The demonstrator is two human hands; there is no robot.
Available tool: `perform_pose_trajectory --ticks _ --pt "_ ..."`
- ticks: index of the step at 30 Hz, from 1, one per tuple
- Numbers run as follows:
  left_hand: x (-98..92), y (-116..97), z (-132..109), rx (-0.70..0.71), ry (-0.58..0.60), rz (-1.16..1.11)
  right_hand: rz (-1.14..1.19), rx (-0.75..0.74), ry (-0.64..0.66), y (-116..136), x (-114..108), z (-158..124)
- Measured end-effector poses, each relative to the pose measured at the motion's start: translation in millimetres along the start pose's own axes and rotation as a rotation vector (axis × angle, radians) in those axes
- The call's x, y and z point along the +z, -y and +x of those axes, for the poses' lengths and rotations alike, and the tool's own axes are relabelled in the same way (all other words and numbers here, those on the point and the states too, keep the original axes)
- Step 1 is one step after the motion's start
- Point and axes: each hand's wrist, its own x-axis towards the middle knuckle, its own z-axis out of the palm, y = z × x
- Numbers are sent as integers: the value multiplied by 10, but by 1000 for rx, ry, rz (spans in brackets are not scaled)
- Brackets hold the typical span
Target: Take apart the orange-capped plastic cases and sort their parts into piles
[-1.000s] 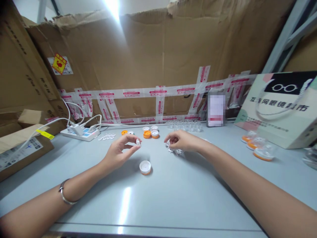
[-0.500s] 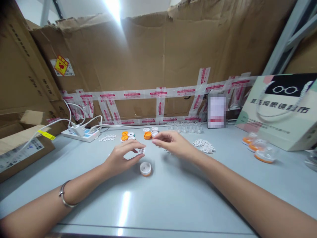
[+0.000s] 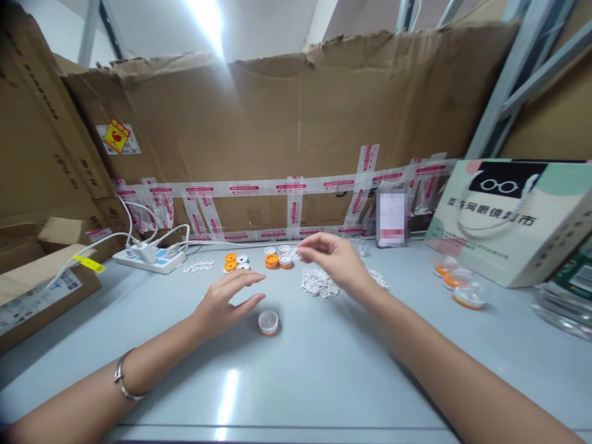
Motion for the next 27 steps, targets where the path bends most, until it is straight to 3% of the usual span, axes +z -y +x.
perform_pose_trajectory --ticks 3,7,11,16,19,21,22,27 --pt "-82 -33 30 -70 103 -35 -147 11 -100 -54 -433 96" --pt "-130 -31 56 -149 314 -68 -392 159 -34 -312 -906 55" --pt "-106 0 53 -219 454 -93 -481 246 10 -576 -1134 -68" --pt "-122 9 54 -285 535 -153 -553 271 16 -747 -1252 -104" --pt "-147 -12 61 -375 591 -174 -636 262 -134 -636 -1151 -129" --pt "-140 -39 52 -431 630 -179 -611 210 -176 -482 -955 -177" --pt "-126 -56 43 -449 643 -178 -582 164 -137 -399 -822 -209" --pt "-12 -117 -12 -513 595 -155 -520 -111 374 -149 -37 -359"
